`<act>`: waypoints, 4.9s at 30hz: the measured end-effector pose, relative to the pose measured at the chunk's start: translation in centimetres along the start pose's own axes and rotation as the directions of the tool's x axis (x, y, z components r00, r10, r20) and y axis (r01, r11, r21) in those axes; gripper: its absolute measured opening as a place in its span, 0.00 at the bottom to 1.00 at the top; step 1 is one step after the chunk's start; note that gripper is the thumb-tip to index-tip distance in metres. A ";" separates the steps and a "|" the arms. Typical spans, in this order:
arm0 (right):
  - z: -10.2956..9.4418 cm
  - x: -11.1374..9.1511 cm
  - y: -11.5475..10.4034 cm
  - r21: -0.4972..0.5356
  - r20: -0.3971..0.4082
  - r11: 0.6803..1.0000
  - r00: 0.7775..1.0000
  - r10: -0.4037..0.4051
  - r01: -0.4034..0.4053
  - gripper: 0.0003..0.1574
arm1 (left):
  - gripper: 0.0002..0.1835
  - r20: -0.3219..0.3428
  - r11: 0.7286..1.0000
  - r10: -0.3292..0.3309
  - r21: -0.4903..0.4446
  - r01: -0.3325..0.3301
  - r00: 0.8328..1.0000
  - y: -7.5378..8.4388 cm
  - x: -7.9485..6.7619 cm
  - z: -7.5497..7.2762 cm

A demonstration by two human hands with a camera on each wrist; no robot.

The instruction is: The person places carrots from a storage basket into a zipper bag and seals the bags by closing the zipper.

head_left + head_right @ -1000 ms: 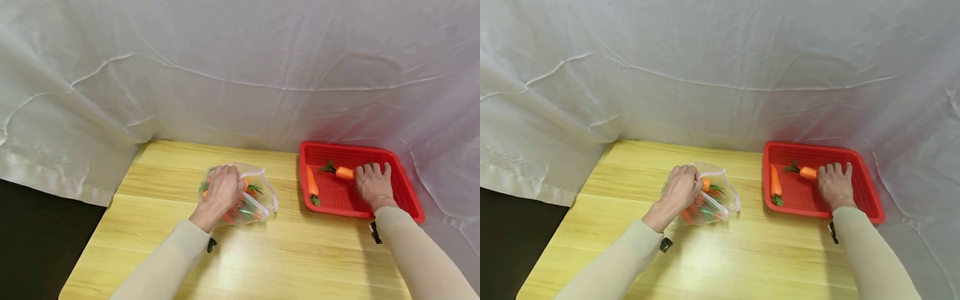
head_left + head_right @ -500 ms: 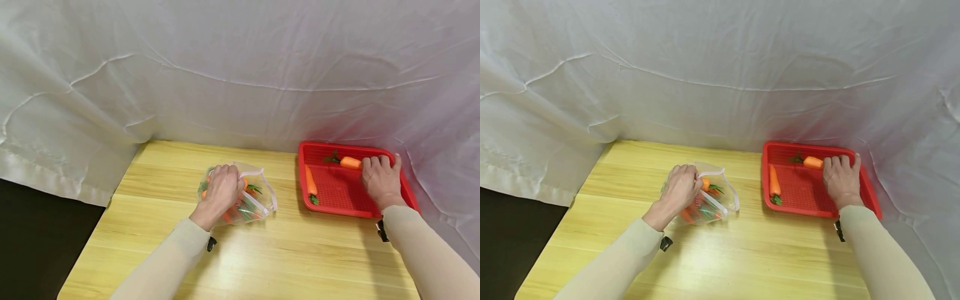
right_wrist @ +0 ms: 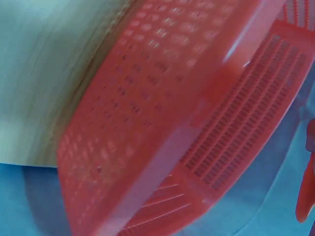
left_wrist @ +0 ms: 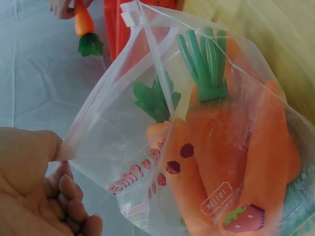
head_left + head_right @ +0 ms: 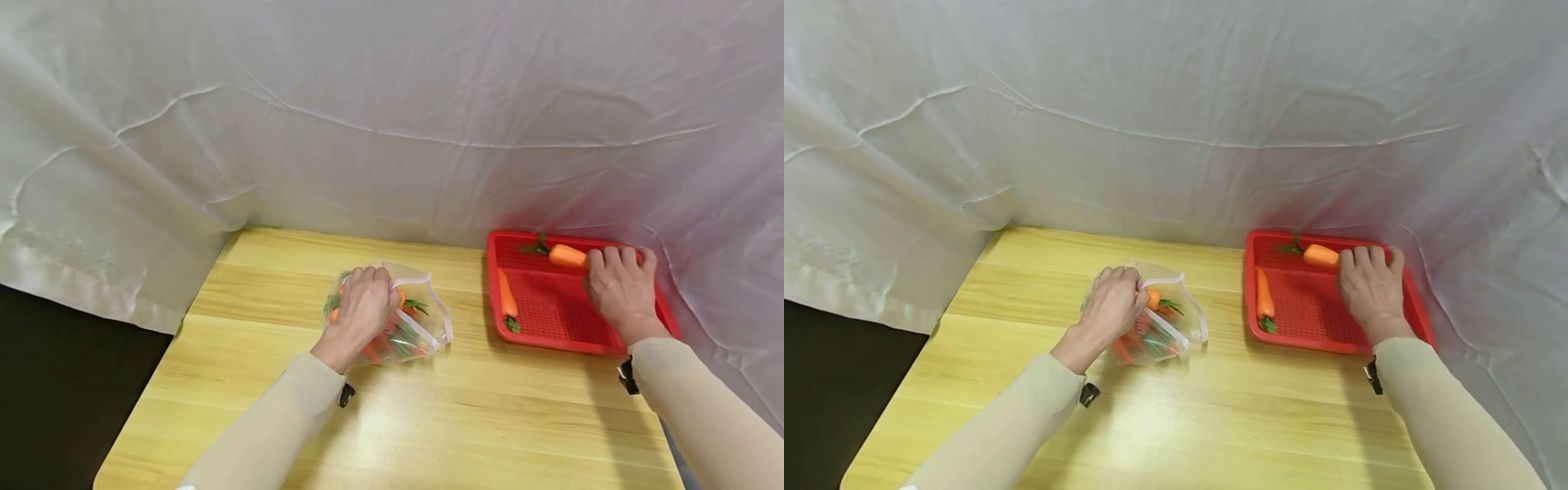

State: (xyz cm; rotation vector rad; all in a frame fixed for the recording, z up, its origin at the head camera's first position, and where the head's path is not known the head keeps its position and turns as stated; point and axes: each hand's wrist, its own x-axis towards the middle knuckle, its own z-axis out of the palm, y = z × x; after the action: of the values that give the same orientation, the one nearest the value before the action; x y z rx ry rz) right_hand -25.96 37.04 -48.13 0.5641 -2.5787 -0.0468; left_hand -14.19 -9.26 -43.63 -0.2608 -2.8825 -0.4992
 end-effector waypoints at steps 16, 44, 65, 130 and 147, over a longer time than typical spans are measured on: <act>-1.4 2.5 -4.8 0.010 -0.225 0.988 0.963 -0.150 0.156 0.17 | 0.08 -0.016 1.000 -0.001 -0.008 0.001 1.000 0.1 0.4 0.2; -2.7 0.7 -13.9 0.061 -0.288 0.905 0.876 -0.387 0.420 0.16 | 0.15 -0.174 0.974 0.112 0.216 -0.073 0.978 0.2 0.5 0.8; -2.0 0.1 -18.0 0.106 -0.199 0.878 0.875 -0.441 0.467 0.17 | 0.14 -0.214 0.971 0.127 0.227 -0.077 0.968 0.2 0.5 0.9; 1.7 3.7 -27.0 0.094 -0.259 0.911 0.893 -0.367 0.402 0.13 | 0.10 -0.096 0.999 -0.036 -0.039 0.032 0.995 1.6 1.4 -1.0; 0.6 3.1 -24.3 0.253 -0.278 0.884 0.905 -0.322 0.392 0.10 | 0.07 -0.082 0.989 -0.117 -0.106 0.108 0.990 0.7 1.9 -1.7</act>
State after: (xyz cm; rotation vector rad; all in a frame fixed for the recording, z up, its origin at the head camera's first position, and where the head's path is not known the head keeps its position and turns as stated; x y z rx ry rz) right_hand -19.39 13.58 -50.50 1.0942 -2.2360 0.2804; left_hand -15.55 -8.97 -41.47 -0.0893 -2.8009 -0.6608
